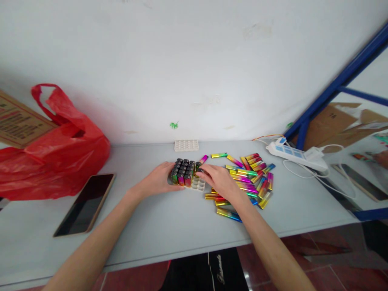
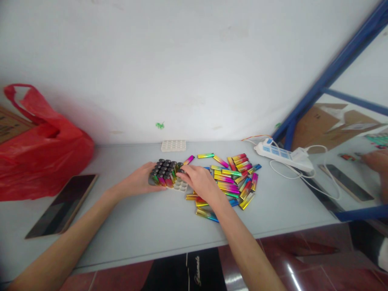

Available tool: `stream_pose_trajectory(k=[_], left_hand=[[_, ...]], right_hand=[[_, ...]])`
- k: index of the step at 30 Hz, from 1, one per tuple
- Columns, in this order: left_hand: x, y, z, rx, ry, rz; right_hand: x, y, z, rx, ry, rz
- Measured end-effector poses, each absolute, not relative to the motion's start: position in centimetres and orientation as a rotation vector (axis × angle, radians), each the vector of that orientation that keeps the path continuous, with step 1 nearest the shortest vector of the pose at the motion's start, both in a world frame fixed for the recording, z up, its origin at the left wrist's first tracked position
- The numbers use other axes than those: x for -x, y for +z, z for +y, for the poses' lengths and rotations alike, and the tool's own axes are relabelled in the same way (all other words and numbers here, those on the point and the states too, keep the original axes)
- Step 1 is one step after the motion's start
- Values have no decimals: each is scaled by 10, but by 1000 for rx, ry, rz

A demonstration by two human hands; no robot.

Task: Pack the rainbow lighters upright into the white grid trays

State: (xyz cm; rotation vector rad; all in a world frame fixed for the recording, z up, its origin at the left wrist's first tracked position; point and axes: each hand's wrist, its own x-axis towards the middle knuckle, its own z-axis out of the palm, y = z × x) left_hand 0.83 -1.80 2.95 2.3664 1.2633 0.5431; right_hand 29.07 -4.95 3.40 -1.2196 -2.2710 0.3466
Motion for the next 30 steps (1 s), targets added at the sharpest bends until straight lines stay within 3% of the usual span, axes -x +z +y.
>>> stream_pose_trajectory(k=[7, 15, 22, 30], left_hand=[[-7, 27, -16, -2389, 540, 1242], [-7, 28, -15, -2386, 513, 1266], [-7, 25, -12, -2370, 509, 1306], [-7, 22, -10, -2363, 536, 1317]], right_hand=[[-284, 34, -49, 1419, 181, -2203], [-313, 27, -31, 1295, 168, -2044], [-309, 10, 0, 1245, 189, -2403], [-306, 16, -9, 1449, 130, -2374]])
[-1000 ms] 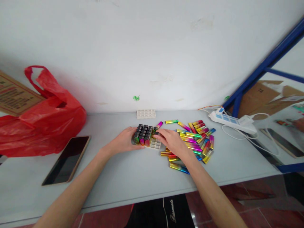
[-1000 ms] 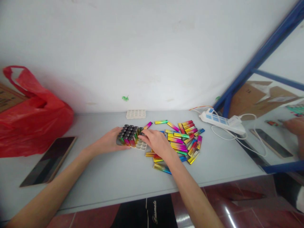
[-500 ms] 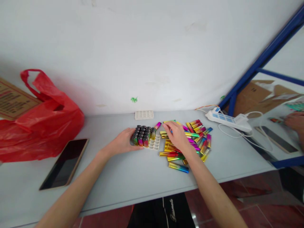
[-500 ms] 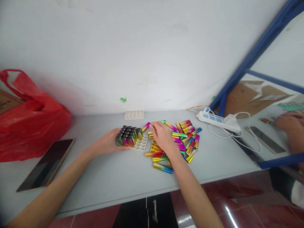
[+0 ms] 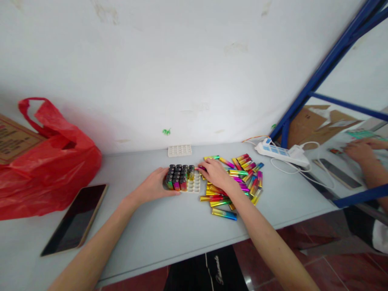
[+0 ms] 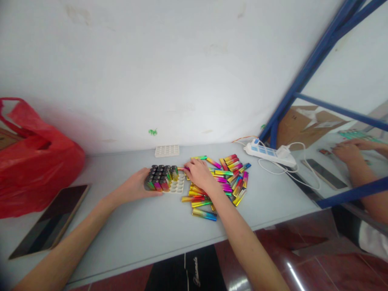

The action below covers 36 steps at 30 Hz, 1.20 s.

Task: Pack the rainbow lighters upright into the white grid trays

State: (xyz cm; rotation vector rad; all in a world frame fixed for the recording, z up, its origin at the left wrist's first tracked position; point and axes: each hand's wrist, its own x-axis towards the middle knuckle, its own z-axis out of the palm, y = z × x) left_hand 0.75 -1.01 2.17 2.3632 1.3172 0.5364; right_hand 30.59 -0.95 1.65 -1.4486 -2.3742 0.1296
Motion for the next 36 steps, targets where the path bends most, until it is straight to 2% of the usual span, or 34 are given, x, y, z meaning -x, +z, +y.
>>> stream_pose_trajectory(k=[5, 10, 17, 26, 36], left_hand=[[-7, 23, -11, -2369, 549, 1323], [-7, 23, -11, -2401, 551, 1309], [-6, 22, -11, -2390, 547, 1311], [-9, 26, -13, -2361, 511, 1324], [-8, 26, -13, -2366, 505, 1301]], right_hand=[[-316, 11, -17, 1413, 217, -2256], [-319, 8, -19, 1260, 386, -1883], [-306, 17, -20, 1122, 857, -1392], [-286, 35, -41, 855, 1520, -1188], [-282, 34, -43, 892, 1619, -1101]])
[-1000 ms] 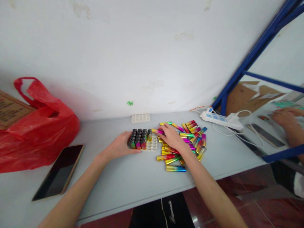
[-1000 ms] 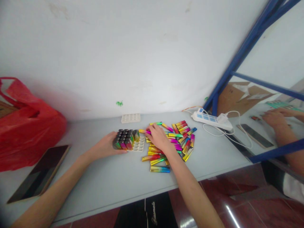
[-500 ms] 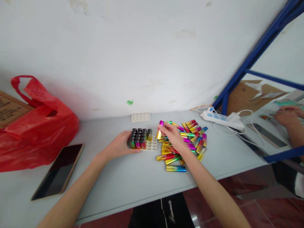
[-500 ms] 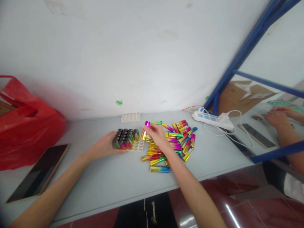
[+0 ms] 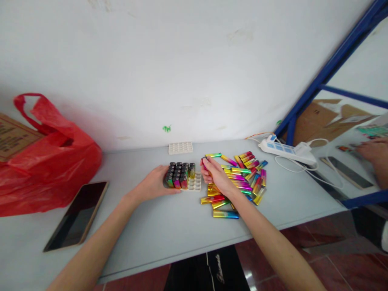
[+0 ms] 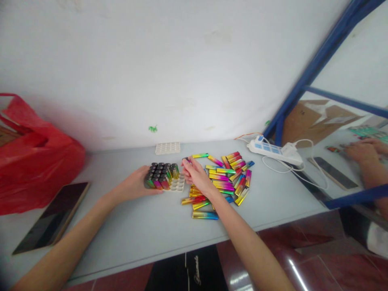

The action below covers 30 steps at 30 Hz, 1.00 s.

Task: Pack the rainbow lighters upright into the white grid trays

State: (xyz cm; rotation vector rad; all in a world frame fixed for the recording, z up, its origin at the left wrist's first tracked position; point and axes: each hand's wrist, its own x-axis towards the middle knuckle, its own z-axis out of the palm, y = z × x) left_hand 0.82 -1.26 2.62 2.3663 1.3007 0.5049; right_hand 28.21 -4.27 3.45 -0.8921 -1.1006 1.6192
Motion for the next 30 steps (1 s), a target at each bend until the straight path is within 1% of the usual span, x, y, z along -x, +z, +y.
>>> stream_pose_trajectory(k=[4, 9, 24, 30], left_hand=[[-8, 26, -13, -2368, 506, 1300], [-8, 27, -14, -2364, 533, 1296], [-8, 25, -14, -2351, 524, 1322], [-7, 24, -12, -2356, 514, 1313]], right_hand=[[-283, 33, -42, 972, 1633, -1140], [-282, 33, -42, 1100, 1438, -1150], [-282, 37, -44, 1120, 1456, -1112], [-283, 33, -43, 1108, 1438, -1176]])
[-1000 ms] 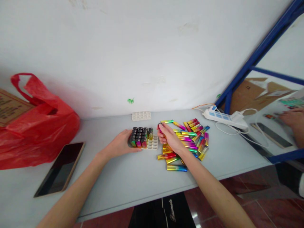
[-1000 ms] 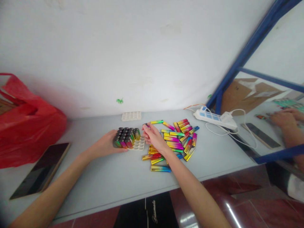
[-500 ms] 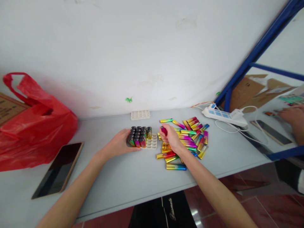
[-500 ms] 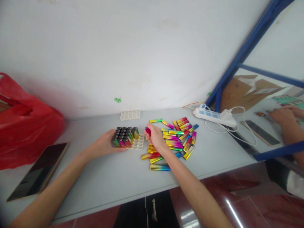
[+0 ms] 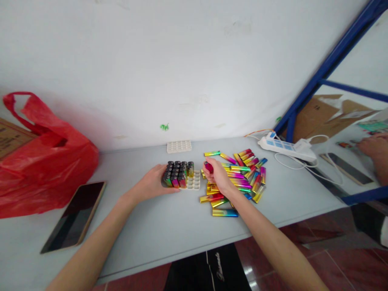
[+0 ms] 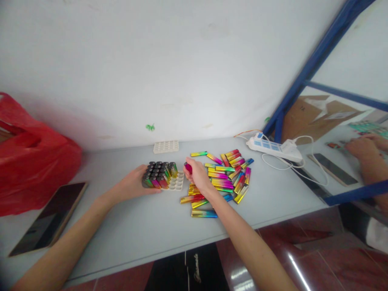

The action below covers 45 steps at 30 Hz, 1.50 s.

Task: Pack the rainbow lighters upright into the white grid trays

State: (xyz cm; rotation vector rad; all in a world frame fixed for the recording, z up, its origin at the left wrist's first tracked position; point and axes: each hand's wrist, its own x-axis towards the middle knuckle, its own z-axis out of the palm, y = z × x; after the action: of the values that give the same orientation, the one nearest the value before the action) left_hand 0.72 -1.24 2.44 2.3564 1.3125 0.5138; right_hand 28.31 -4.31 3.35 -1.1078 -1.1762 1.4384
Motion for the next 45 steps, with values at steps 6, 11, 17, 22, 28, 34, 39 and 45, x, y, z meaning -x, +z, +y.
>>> stream_pose_trajectory(k=[6, 11, 17, 22, 28, 34, 39, 45], left_hand=[[-9, 27, -13, -2363, 504, 1304], [-9, 28, -14, -2354, 514, 1311], [-9, 30, -15, -2347, 493, 1309], [-10, 30, -16, -2345, 497, 1324], [-8, 27, -15, -2359, 493, 1302], [-8, 27, -14, -2361, 518, 1277], [-8, 28, -15, -2376, 490, 1285], [-8, 25, -13, -2374, 508, 1297]], right_hand=[[-284, 32, -43, 1217, 1276, -1345], [-284, 32, -43, 1177, 1278, -1336], [-288, 31, -45, 1075, 1147, -1499], [-292, 37, -48, 1093, 721, -1750], [-293, 36, -48, 1181, 528, -1930], [-293, 28, -46, 1110, 443, -1880], [-288, 24, -44, 1167, 283, -2061], [-277, 26, -50, 1253, 78, -2205]])
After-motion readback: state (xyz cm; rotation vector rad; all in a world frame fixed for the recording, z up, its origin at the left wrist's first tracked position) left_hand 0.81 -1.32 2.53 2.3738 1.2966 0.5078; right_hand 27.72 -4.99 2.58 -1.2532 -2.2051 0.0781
